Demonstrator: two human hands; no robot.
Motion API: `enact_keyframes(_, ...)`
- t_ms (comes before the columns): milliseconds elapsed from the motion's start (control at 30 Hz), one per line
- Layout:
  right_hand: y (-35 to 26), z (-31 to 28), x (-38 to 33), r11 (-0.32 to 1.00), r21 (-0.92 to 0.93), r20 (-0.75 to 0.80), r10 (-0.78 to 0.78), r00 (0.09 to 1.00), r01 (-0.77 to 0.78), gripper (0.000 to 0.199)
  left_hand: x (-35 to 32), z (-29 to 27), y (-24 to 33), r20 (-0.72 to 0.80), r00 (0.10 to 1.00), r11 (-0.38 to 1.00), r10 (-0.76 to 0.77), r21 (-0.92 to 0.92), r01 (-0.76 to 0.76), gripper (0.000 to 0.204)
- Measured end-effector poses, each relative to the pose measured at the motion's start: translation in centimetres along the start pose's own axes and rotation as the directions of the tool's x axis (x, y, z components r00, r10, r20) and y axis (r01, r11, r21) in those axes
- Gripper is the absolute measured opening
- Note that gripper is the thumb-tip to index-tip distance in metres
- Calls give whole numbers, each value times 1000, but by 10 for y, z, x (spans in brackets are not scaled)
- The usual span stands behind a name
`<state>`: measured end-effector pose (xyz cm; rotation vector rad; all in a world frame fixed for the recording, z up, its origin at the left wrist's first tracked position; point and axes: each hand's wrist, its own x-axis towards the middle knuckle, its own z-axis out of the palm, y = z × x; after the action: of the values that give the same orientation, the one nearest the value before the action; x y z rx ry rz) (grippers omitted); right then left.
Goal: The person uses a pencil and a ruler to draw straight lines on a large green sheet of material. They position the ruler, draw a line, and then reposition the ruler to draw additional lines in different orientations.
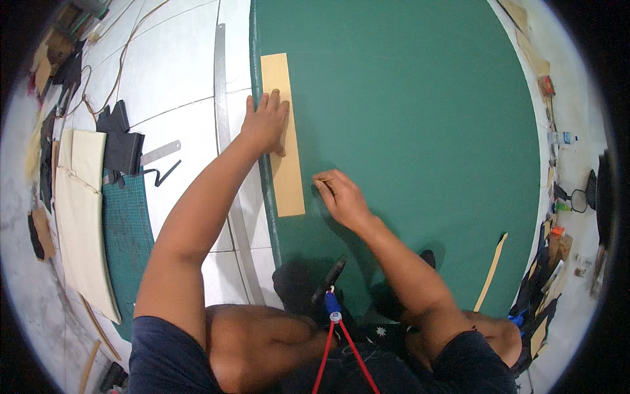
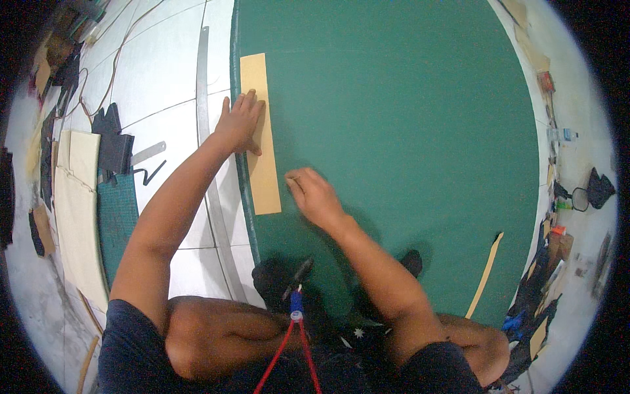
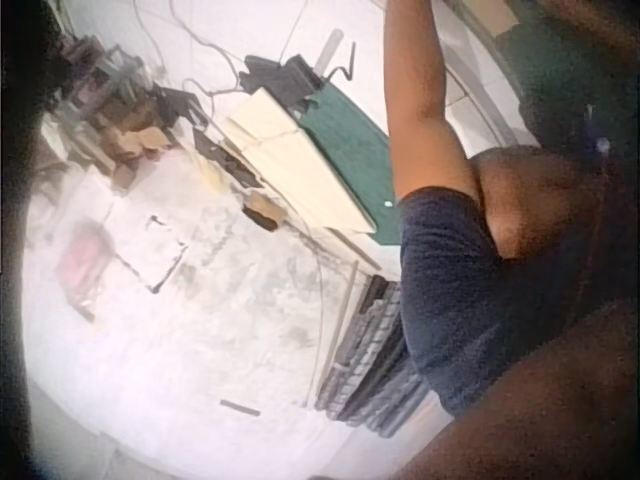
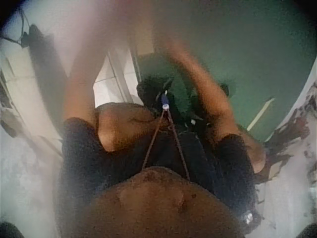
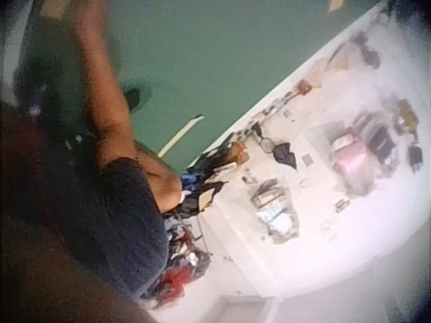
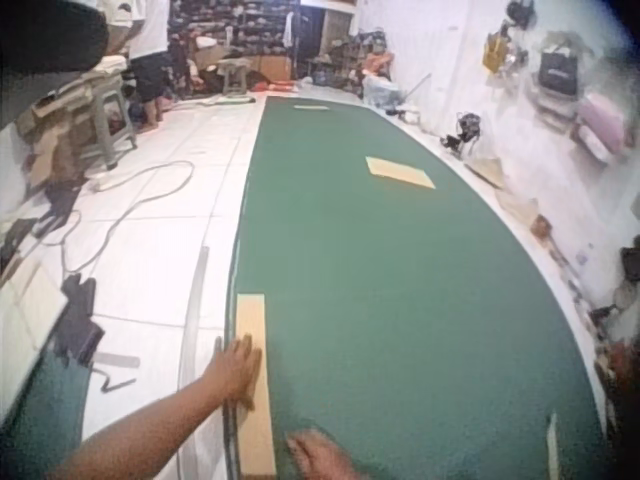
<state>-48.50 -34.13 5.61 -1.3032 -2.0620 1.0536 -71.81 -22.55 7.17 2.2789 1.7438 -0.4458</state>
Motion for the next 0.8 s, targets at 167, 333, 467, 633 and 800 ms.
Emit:
enact_keyframes(167, 0, 9, -10, 1000, 19, 20, -5, 1000, 4, 22, -18, 19, 11, 16, 991, 984, 136, -121, -133, 57)
enact_keyframes(333, 3, 19, -6, 1000, 2, 43, 14, 999, -15, 22, -38, 35, 21, -24, 991, 982, 129, -139, -131, 54)
enact_keyframes(467, 4, 21, -5, 999, -20, 25, -48, 999, 49, 17, -57, 34, 36, 42, 994, 994, 105, -35, -103, 124)
enact_keyframes(633, 7, 22, -6, 995, -69, 69, -73, 995, 78, 21, -60, 27, 53, 145, 988, 986, 45, 151, -67, 151)
enact_keyframes(800, 9, 22, -9, 972, -139, 148, -170, 974, 190, 18, -59, 30, 55, 131, 991, 982, 21, 182, -45, 151)
